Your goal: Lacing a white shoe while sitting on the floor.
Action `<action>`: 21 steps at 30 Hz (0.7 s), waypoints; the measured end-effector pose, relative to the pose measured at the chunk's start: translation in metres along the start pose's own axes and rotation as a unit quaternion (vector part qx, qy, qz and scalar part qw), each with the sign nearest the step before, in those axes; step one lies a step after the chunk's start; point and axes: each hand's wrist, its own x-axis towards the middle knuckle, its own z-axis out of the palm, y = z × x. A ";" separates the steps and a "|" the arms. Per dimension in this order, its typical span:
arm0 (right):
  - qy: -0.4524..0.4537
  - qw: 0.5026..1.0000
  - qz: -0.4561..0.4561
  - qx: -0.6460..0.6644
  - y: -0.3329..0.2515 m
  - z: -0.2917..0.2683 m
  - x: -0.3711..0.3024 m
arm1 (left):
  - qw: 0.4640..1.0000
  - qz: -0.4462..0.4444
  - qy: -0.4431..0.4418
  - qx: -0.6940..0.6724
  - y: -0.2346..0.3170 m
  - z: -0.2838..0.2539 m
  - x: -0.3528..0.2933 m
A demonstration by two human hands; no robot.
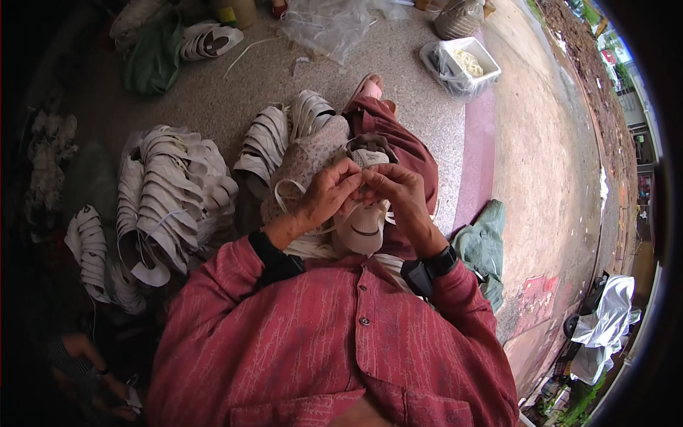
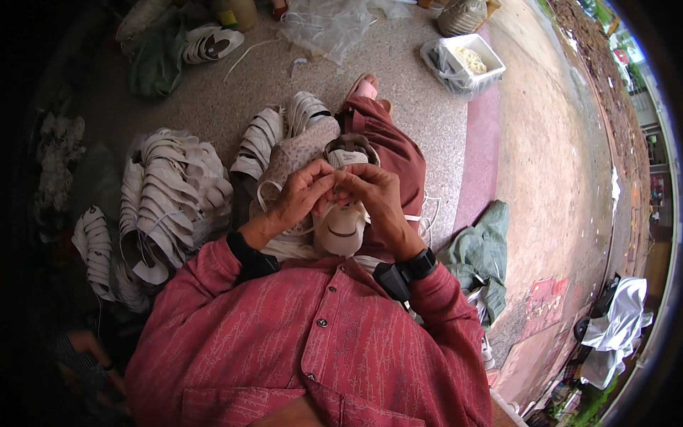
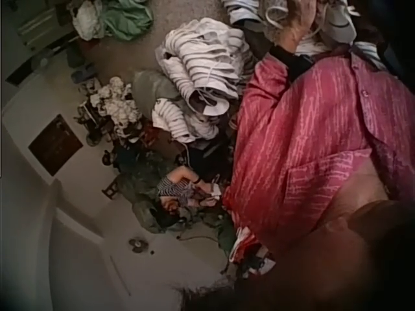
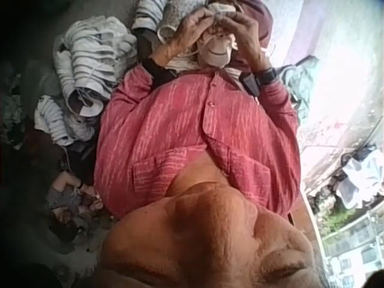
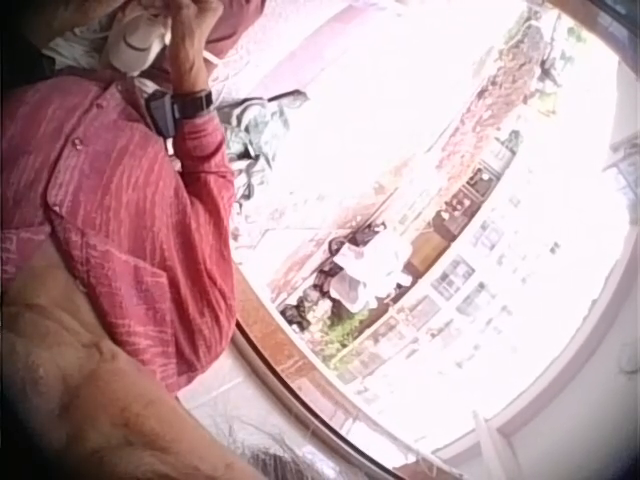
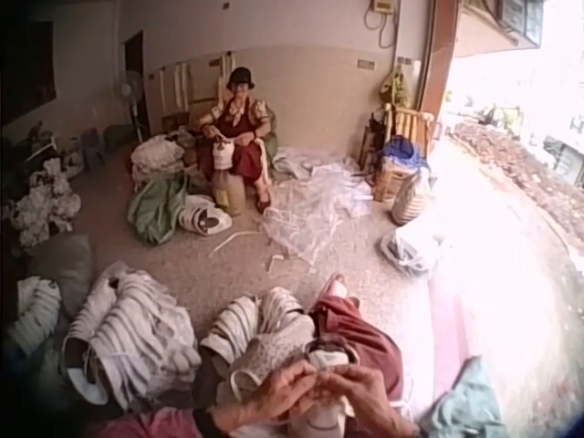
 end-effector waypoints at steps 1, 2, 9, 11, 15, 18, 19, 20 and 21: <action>-0.006 1.000 0.007 -0.015 0.001 -0.001 0.001 | 1.000 -0.003 0.001 -0.002 0.002 -0.001 -0.001; -0.006 1.000 0.011 -0.014 0.000 -0.001 0.002 | 1.000 -0.027 -0.013 0.007 0.006 -0.004 -0.002; -0.024 0.999 -0.002 -0.022 -0.022 -0.011 0.006 | 0.865 0.272 0.078 0.416 0.002 -0.003 -0.002; -0.056 0.993 0.036 0.095 -0.031 -0.003 0.003 | 0.845 0.269 0.070 0.457 -0.012 0.001 0.001; -0.116 0.989 0.092 0.025 -0.044 -0.027 0.012 | 0.840 0.250 0.086 0.474 -0.026 0.009 0.001; -0.056 0.974 0.021 -0.219 -0.086 -0.076 0.038 | 0.842 0.214 0.080 0.489 -0.022 0.008 -0.002; -0.066 0.964 -0.050 -0.253 -0.114 -0.118 0.051 | 0.842 0.218 0.075 0.488 -0.018 0.011 -0.001; -0.056 0.947 -0.075 -0.307 -0.166 -0.154 0.061 | 0.839 0.204 0.066 0.499 -0.013 0.014 -0.002; 0.019 0.893 -0.232 -0.385 -0.216 -0.174 0.064 | 0.837 0.188 0.059 0.510 -0.010 0.017 0.000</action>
